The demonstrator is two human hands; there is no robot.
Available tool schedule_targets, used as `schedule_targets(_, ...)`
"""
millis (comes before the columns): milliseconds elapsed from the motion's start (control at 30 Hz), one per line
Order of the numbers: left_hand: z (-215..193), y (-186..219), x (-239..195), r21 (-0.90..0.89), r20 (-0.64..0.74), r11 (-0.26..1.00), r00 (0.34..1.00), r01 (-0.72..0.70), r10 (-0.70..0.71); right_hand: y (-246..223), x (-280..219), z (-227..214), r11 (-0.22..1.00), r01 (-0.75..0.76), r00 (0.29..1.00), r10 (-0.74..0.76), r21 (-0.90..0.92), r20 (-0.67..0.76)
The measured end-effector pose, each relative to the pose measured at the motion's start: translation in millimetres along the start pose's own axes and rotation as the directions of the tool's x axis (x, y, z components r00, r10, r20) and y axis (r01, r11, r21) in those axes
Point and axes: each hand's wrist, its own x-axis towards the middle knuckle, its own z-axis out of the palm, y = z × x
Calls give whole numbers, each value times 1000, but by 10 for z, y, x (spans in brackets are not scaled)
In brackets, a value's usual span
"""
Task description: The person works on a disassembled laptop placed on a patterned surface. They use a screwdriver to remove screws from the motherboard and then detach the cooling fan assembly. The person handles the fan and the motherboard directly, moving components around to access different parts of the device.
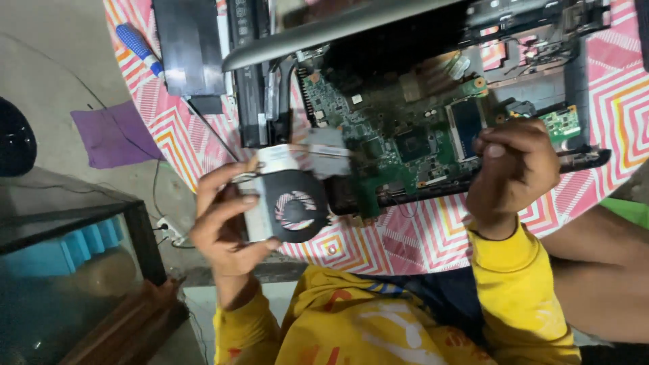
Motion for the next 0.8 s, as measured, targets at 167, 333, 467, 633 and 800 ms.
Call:
schedule_targets(167,508,11,372,-181,150,981,984,-67,95,-158,208,-132,999,42,925,-41,6,377)
schedule_targets(333,736,4,446,-254,184,966,977,-55,104,-252,318,-134,996,76,834,-89,46,545)
schedule_targets(467,853,78,419,-292,172,941,977,174,-127,-195,277,-129,1000,-5,875,-10,29,484)
schedule_targets(633,984,-145,271,-44,72,952,951,303,-299,-95,274,-92,987,-93,920,35,130,391)
schedule_targets(800,964,-38,396,-67,22,936,939,345,-344,-86,266,-89,986,-115,910,55,123,411)
